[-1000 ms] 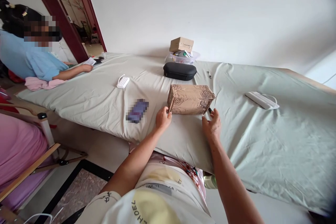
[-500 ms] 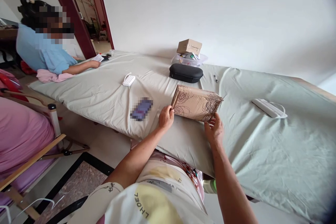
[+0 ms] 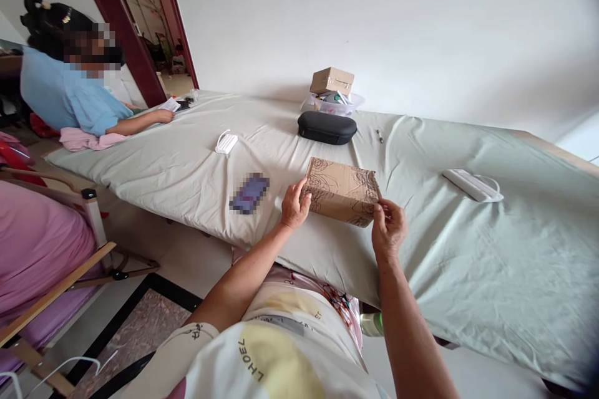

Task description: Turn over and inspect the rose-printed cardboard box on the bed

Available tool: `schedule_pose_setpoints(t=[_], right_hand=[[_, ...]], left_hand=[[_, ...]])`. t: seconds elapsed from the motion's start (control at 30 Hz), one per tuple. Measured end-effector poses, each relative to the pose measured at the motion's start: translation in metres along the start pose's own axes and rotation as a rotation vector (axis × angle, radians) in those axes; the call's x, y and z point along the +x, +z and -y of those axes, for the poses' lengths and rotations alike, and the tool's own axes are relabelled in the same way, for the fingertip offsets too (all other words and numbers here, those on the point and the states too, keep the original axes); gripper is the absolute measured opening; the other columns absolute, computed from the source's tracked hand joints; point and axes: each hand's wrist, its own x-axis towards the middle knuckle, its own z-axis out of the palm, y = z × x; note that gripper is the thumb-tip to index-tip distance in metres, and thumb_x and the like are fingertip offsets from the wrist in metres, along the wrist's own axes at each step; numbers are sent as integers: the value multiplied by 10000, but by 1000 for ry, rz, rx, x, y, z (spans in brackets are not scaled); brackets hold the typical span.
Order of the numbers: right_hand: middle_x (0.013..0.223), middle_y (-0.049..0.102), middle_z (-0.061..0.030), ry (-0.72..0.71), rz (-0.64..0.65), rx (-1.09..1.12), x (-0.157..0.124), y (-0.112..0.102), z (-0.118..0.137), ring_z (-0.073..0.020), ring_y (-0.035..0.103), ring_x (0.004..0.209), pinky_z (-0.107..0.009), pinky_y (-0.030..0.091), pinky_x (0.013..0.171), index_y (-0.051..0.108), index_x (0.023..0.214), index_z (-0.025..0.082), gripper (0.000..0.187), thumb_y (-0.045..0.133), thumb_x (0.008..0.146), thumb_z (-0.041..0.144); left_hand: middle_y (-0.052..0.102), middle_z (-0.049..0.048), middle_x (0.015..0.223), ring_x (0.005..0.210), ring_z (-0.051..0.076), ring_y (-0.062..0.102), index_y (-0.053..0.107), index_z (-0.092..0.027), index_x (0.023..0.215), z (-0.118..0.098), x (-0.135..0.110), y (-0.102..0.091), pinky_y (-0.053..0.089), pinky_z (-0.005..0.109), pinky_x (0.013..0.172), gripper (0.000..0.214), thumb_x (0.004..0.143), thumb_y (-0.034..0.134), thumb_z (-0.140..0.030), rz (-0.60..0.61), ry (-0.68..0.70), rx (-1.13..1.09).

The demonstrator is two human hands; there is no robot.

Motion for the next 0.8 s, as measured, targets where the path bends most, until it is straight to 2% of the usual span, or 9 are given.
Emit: schedule_pose_setpoints(t=[0.1,0.23,0.3,0.4,0.5,0.63,0.7,0.8], right_hand=[[870,639,-34,-28,13,18,-2,1,-2,-160,606,757,-314,526,718,729,1033,190,371,634,927,533],[780,649,-27,-168,99,-11,-10,1,8,-144,572,666,-307,527,677,730,1005,190,335,617,966,503],[801,689,-34,-247,149,-41,-15,2,15,-147,591,665,-306,549,672,732,1015,206,294,599,988,467],[841,723,-45,-346,201,-35,-22,6,24,-140,595,633,-293,566,632,736,1058,222,233,596,1010,401],[911,742,-67,-439,270,-17,-29,12,26,-147,634,670,-286,582,628,740,1149,226,238,566,1034,340],[923,731,-75,-542,296,-66,-34,17,25,-167,690,792,-303,603,750,761,1175,224,257,538,1063,286],[897,715,-71,-538,279,-128,-33,17,24,-176,685,805,-320,597,782,781,1158,228,256,558,1062,309],[897,697,-72,-449,254,-213,-28,15,19,-195,670,829,-347,587,804,805,1131,246,263,600,1043,386]], left_hand=[[628,190,1424,1317,278,616,436,-184,1576,0,0,0,503,423,1137,592,1068,404,-486,60,6,19],[415,209,1648,1533,350,418,414,-191,1608,-3,-3,0,385,505,1242,698,1029,464,-579,148,-22,112],[295,230,1709,1588,408,306,460,-173,1587,-6,-4,-1,322,569,1264,729,1007,499,-613,131,-29,178],[205,230,1745,1613,448,215,491,-190,1577,-8,-7,-2,246,661,1264,710,1010,491,-618,99,-17,237],[183,195,1759,1621,431,203,553,-223,1532,-12,-10,-2,238,655,1267,654,1016,481,-619,138,133,210],[219,177,1745,1630,397,195,589,-221,1480,-16,-14,1,259,599,1283,633,999,523,-629,187,378,135],[246,203,1726,1628,410,191,574,-200,1472,-17,-15,3,270,606,1278,702,952,585,-671,190,403,115],[296,237,1693,1616,435,210,563,-183,1438,-19,-14,4,285,634,1263,769,881,669,-704,209,354,117]])
